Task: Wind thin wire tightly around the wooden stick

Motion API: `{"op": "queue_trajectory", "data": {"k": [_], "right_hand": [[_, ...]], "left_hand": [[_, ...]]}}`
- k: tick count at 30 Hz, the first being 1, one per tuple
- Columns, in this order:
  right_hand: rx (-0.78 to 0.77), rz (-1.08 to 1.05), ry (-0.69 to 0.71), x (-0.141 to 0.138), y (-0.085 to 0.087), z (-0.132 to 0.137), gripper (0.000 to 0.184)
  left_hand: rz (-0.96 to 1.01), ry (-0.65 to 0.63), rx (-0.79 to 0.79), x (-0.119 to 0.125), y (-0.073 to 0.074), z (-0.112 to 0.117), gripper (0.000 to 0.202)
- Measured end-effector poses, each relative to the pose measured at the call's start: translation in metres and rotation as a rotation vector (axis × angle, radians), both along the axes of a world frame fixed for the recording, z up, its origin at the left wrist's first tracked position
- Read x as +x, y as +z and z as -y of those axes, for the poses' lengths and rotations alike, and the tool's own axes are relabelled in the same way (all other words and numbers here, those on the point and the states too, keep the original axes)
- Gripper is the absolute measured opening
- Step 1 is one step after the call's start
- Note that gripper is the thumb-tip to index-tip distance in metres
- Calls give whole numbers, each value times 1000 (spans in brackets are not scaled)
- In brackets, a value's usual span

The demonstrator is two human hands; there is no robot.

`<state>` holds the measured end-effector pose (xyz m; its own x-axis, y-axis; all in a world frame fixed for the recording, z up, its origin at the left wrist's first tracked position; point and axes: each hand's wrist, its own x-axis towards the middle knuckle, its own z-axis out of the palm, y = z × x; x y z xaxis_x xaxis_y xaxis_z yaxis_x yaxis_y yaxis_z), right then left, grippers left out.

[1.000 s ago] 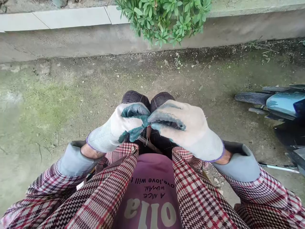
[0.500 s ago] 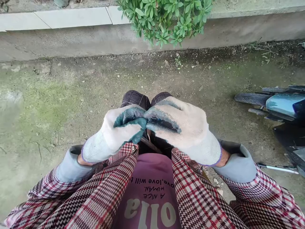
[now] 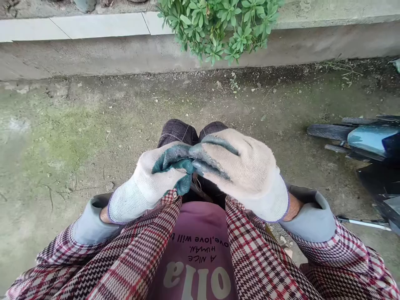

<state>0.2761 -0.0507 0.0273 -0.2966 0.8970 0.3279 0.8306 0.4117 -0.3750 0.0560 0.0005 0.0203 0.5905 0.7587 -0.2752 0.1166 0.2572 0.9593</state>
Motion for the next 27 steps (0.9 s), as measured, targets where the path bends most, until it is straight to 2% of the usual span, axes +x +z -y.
{"op": "queue_trajectory", "data": {"k": [4, 6, 10, 12, 17, 22, 27], "right_hand": [[-29, 38, -45, 2, 1, 0, 20], [-47, 80, -53, 1, 1, 0, 19], [10, 125, -52, -2, -3, 0, 18], [44, 127, -59, -2, -7, 0, 19], [60, 129, -8, -3, -17, -5, 21], [87, 179, 31, -4, -23, -11, 23], [33, 225, 87, 1, -24, -12, 21]], "left_hand": [[-7, -12, -36, 2, 0, 2, 11], [-81, -23, 47, 4, -2, 2, 13], [-308, 0, 287, 7, -7, 2, 25], [-331, -3, 333, 8, -9, 2, 24], [-190, -54, 265, 1, -10, -2, 18], [-221, -37, 239, -11, -4, -12, 19], [-164, -195, 111, -20, -6, -32, 24]]}}
